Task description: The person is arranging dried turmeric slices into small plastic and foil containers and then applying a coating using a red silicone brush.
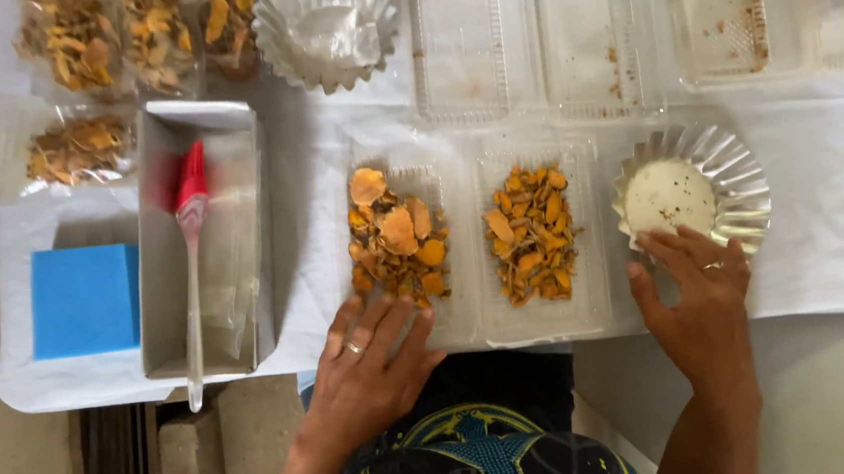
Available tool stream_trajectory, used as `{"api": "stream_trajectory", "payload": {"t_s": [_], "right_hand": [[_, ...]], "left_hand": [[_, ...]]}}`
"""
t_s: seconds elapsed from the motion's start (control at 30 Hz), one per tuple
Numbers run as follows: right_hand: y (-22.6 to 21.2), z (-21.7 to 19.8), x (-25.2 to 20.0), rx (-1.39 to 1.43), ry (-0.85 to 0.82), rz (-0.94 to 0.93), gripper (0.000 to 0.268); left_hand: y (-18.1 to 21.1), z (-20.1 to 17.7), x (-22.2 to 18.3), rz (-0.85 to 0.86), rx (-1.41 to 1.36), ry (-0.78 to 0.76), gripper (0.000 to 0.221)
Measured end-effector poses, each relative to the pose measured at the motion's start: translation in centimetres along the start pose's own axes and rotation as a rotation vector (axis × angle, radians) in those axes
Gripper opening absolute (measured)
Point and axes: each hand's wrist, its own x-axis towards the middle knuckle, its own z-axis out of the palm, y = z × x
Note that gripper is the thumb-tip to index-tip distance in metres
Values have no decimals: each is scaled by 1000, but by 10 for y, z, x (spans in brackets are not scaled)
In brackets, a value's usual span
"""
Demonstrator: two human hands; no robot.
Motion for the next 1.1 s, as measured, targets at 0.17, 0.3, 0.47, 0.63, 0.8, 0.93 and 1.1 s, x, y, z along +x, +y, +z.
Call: {"api": "stream_trajectory", "payload": {"t_s": [0.17, 0.3, 0.47, 0.63, 0.8, 0.93, 1.1], "right_hand": [[-4, -2, 4, 105, -66, 29, 26], [-7, -1, 5, 89, -111, 12, 29], [-25, -15, 9, 74, -133, -15, 37], [-25, -34, 18, -11, -132, 114, 38], [-32, -35, 21, -12, -36, -46, 29], [-15, -41, 30, -3, -179, -53, 41], [69, -58, 77, 208, 32, 8, 11]], "left_hand": [[-6, 3, -3, 4, 39, 25, 30], [-10, 1, -9, -51, 87, 1, 29], [-4, 2, -12, -49, 92, 42, 25], [-7, -4, -18, -66, 48, 69, 27], [-7, -40, -11, -76, -90, 37, 31], [-21, -84, -9, 4, -25, -96, 58], [-57, -107, 74, 75, 53, -167, 18]]}}
